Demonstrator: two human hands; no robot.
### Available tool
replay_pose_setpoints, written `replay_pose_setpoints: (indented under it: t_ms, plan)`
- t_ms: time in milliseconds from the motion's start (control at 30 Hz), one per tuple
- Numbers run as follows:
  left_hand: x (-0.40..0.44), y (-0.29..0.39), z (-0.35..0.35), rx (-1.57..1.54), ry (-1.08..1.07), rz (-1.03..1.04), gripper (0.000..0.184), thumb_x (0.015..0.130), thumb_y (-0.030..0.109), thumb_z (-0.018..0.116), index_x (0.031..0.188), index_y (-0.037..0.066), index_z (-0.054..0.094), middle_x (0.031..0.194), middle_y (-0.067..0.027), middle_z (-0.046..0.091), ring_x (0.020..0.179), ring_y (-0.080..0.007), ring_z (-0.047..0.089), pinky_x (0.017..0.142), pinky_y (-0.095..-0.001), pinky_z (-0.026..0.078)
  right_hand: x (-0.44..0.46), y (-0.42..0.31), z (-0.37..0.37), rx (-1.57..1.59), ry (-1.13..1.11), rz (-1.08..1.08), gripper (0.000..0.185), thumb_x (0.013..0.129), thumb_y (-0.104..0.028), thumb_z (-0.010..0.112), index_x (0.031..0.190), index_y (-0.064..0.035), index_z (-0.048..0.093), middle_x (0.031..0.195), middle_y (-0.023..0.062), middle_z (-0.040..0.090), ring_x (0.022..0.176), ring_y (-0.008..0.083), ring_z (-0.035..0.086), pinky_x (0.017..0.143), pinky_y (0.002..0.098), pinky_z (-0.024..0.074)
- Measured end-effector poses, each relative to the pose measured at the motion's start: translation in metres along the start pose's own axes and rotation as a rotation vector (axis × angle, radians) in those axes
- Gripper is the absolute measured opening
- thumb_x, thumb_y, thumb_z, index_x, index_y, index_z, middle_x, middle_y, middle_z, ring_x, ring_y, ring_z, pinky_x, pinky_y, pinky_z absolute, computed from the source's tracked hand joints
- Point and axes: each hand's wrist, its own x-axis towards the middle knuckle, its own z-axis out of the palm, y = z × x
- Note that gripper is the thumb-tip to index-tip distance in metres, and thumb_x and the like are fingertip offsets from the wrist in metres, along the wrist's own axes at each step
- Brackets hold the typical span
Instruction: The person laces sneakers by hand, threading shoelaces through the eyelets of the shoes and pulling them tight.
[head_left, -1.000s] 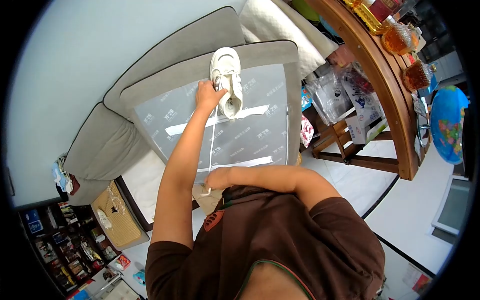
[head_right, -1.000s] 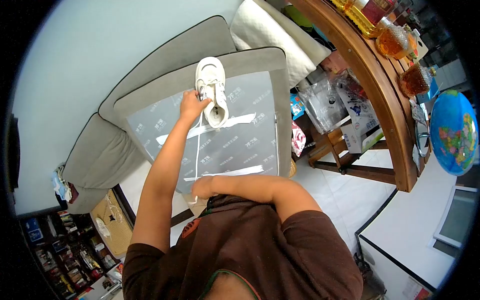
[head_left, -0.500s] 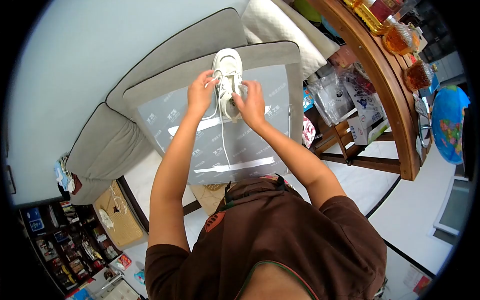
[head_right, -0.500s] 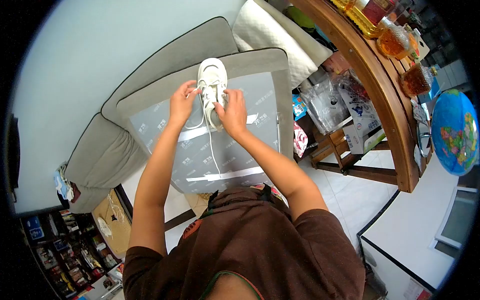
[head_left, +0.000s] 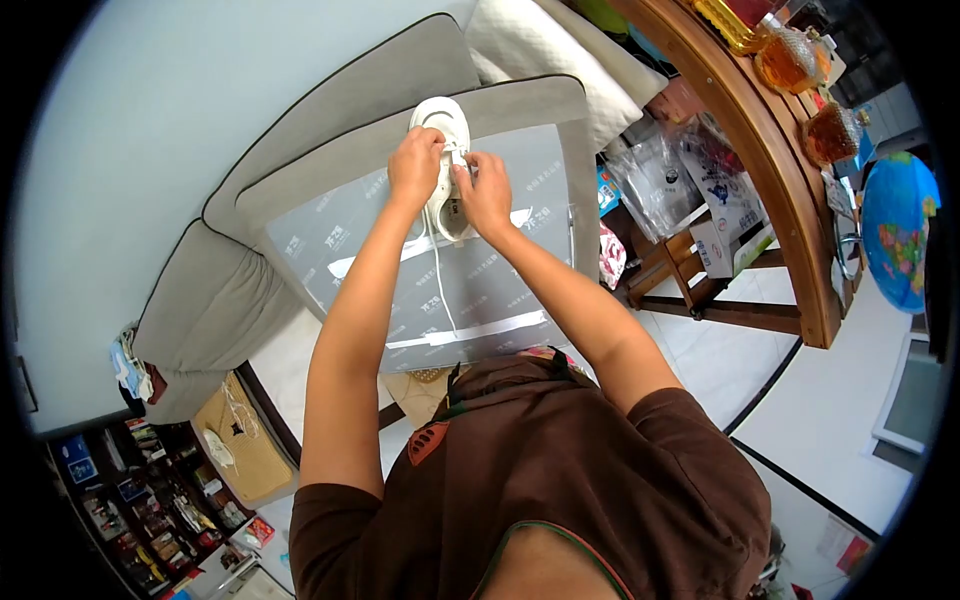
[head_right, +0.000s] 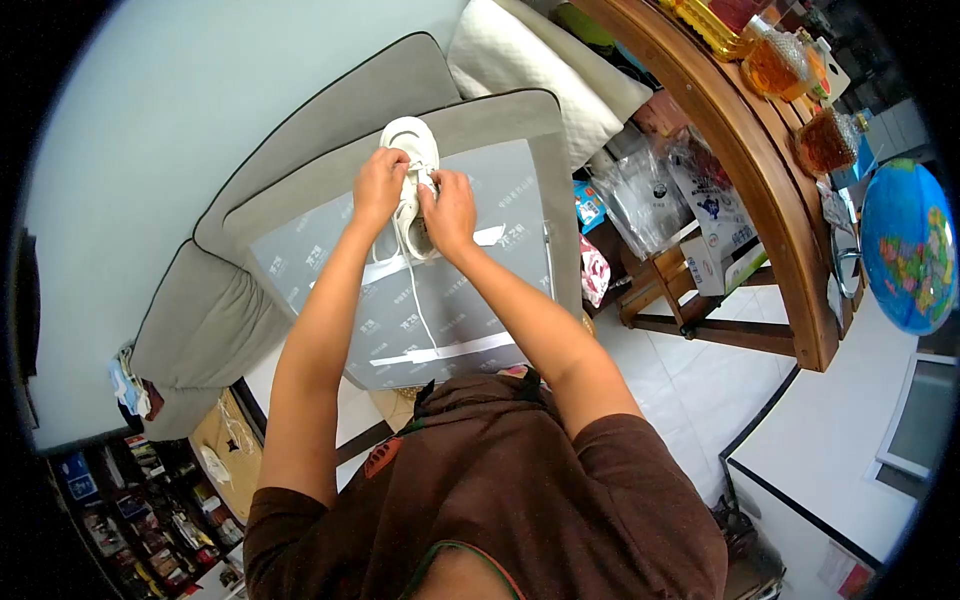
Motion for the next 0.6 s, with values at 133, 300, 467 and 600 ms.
replay_pose_setpoints:
  t_ms: [133, 300, 467, 600]
  plan:
    - [0.008, 0.000, -0.002, 0.031, -0.074, 0.131, 0.007, 0.082, 0.011, 0.062, 0.087, 0.007, 0.065, 0.090, -0.0099, 0.063, 0.083, -0.0318, 0.062, 0.071, -0.0411, 0.048, 0.013, 0.006, 0.004, -0.070, 0.001, 0.020, 0.020, 0.081, -0.018, 0.066, 0.095, -0.0046, 0.060, 0.098, 0.0128, 0.058, 0.090, 0.0299, 0.057, 0.079, 0.0398, 0.0463]
    - [0.014, 0.003, -0.001, 0.072, -0.127, 0.210, 0.004, 0.081, 0.011, 0.062, 0.083, 0.009, 0.064, 0.085, -0.0095, 0.061, 0.080, -0.0319, 0.062, 0.068, -0.0438, 0.049, 0.018, 0.004, 0.009, -0.116, 0.070, 0.034, 0.017, 0.080, -0.019, 0.065, 0.089, -0.0045, 0.063, 0.092, 0.0113, 0.061, 0.081, 0.0271, 0.061, 0.073, 0.0384, 0.0485]
    - [0.025, 0.005, 0.001, 0.157, -0.165, 0.340, 0.003, 0.078, 0.009, 0.061, 0.079, 0.008, 0.064, 0.081, -0.0101, 0.059, 0.077, -0.0314, 0.061, 0.066, -0.0435, 0.049, 0.025, 0.006, 0.013, -0.160, 0.092, 0.044, 0.012, 0.079, -0.017, 0.065, 0.084, -0.0060, 0.063, 0.085, 0.0107, 0.062, 0.077, 0.0285, 0.062, 0.070, 0.0393, 0.0491]
    - [0.031, 0.009, 0.001, 0.239, -0.216, 0.377, 0.003, 0.076, 0.010, 0.060, 0.076, 0.008, 0.063, 0.080, -0.0098, 0.059, 0.075, -0.0311, 0.062, 0.065, -0.0431, 0.049, 0.026, 0.007, 0.012, -0.142, 0.113, 0.020, 0.009, 0.080, -0.015, 0.064, 0.082, -0.0066, 0.061, 0.083, 0.0105, 0.061, 0.075, 0.0293, 0.061, 0.068, 0.0404, 0.0486]
